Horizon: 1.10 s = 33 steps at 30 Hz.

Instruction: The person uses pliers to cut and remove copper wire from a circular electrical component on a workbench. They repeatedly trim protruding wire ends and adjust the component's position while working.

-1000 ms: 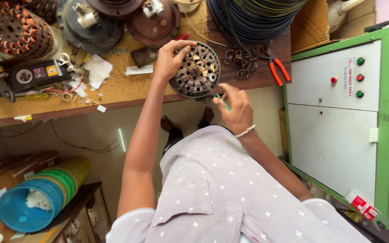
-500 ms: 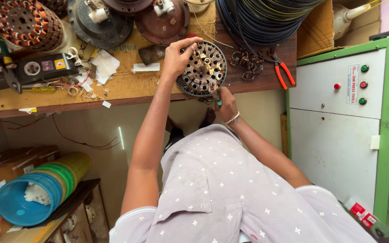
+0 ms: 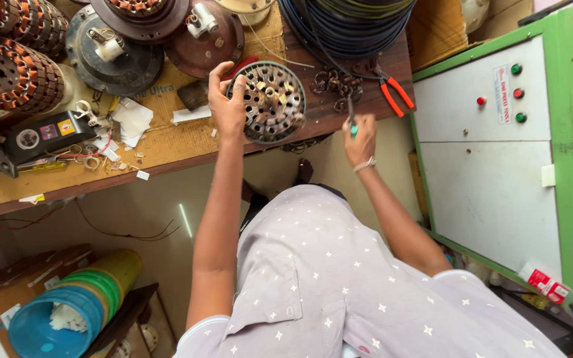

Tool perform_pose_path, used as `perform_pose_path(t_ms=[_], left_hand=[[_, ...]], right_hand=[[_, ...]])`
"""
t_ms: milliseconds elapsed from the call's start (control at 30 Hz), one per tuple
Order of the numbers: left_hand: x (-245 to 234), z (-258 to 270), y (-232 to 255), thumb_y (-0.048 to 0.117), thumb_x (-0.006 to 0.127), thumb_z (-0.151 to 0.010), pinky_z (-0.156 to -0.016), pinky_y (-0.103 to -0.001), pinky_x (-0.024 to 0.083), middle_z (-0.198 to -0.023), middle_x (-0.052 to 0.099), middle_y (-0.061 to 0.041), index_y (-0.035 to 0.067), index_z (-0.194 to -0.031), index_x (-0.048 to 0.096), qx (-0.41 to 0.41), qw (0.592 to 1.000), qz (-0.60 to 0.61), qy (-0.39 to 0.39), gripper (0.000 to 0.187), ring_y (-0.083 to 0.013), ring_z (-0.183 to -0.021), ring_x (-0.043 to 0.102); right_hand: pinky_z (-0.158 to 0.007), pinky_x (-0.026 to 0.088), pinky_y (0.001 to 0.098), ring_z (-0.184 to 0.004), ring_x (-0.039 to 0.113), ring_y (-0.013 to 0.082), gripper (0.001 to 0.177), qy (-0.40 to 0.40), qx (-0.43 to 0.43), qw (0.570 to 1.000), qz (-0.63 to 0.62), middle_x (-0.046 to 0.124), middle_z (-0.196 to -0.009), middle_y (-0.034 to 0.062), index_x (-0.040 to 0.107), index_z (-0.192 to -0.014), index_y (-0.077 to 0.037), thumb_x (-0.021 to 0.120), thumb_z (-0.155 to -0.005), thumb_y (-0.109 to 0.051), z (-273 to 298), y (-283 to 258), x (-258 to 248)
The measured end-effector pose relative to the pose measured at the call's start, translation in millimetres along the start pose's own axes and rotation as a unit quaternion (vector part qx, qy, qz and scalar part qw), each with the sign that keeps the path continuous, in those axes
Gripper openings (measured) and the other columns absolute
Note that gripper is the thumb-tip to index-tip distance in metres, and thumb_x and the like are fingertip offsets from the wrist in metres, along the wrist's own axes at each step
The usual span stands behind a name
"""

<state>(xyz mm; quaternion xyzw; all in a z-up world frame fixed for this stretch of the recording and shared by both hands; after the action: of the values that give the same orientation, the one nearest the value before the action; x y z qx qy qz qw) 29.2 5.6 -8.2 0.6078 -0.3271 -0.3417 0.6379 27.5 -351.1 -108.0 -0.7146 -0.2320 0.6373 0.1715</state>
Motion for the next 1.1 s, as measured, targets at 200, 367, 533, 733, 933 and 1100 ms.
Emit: perform_pose_path(t_ms=[200, 367, 533, 733, 933, 1100], left_hand=[[0.7, 7.0, -25.9, 0.019, 0.075, -0.1, -0.086, -0.03, 0.053, -0.107, 0.068, -0.003, 0.004, -0.122, 0.063, 0.004, 0.999, 0.019, 0.049, 0.029, -0.0117, -0.096, 0.063], [-13.7, -7.3, -33.4, 0.028, 0.068, -0.102, -0.084, -0.029, 0.053, -0.101, 0.071, -0.002, 0.007, -0.12, 0.066, -0.016, 0.999, -0.033, -0.027, 0.028, -0.0128, -0.094, 0.065], [-11.0, -17.5, -25.0, 0.028, 0.068, -0.098, -0.084, -0.03, 0.056, -0.101, 0.074, -0.004, 0.01, -0.116, 0.07, -0.041, 0.992, -0.118, -0.034, 0.025, -0.0144, -0.095, 0.07], [3.4, -10.6, 2.9, 0.025, 0.069, -0.098, -0.09, -0.035, 0.053, -0.113, 0.073, -0.009, 0.012, -0.127, 0.067, 0.08, 0.985, -0.145, -0.047, 0.031, -0.0198, -0.105, 0.067], [3.4, -0.3, 0.1, 0.02, 0.065, -0.104, -0.09, -0.034, 0.053, -0.1, 0.07, -0.006, 0.018, -0.125, 0.075, 0.117, 0.982, -0.134, -0.064, 0.024, -0.0183, -0.095, 0.067], [6.9, -6.5, -1.7, 0.018, 0.066, -0.101, -0.088, -0.033, 0.052, -0.095, 0.068, -0.005, 0.019, -0.124, 0.077, 0.098, 0.985, -0.127, -0.06, 0.025, -0.0171, -0.091, 0.065]], right_hand=[[-0.064, 0.056, 0.0391, -0.074, 0.068, 0.0196, 0.043, -0.072, 0.034, 0.981, -0.176, 0.066, -0.084, 0.0083, 0.059, -0.123, 0.002, 0.066, -0.106, -0.037, -46.0, 25.3, 11.9], [-0.049, 0.043, 0.0356, -0.055, 0.051, 0.0159, 0.044, -0.172, 0.201, 0.922, -0.284, 0.055, -0.072, 0.0078, 0.053, -0.143, -0.008, 0.057, -0.103, -0.026, 5.8, -26.3, -28.6], [-0.068, 0.053, 0.0342, -0.074, 0.061, 0.0193, 0.043, -0.2, -0.06, 0.948, -0.241, 0.068, -0.09, 0.0077, 0.06, -0.139, -0.005, 0.069, -0.098, -0.017, 36.4, -132.8, -101.5], [-0.071, 0.054, 0.0425, -0.079, 0.072, 0.0338, 0.043, -0.23, -0.049, 0.962, -0.142, 0.072, -0.09, 0.0218, 0.062, -0.137, -0.008, 0.066, -0.094, -0.014, 6.6, -200.1, -109.6], [-0.072, 0.053, 0.0466, -0.082, 0.069, 0.0388, 0.042, -0.226, -0.03, 0.971, -0.069, 0.07, -0.089, 0.023, 0.064, -0.138, -0.012, 0.069, -0.096, -0.016, 8.2, -205.7, -100.9], [-0.08, 0.053, 0.0464, -0.094, 0.065, 0.0384, 0.043, -0.068, -0.141, 0.984, -0.081, 0.067, -0.106, 0.0195, 0.063, -0.127, -0.002, 0.077, -0.09, -0.02, 16.3, -207.4, -93.0]])
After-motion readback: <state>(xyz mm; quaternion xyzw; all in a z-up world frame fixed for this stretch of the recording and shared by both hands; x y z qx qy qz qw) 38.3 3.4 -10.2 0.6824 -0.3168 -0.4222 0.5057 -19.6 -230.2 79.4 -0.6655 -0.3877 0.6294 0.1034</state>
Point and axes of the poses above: each hand's wrist, its own z-axis away from the middle knuckle, its own x-axis out of the palm, y = z × x, the point moved 5 cm from there along -z, towards the middle knuckle
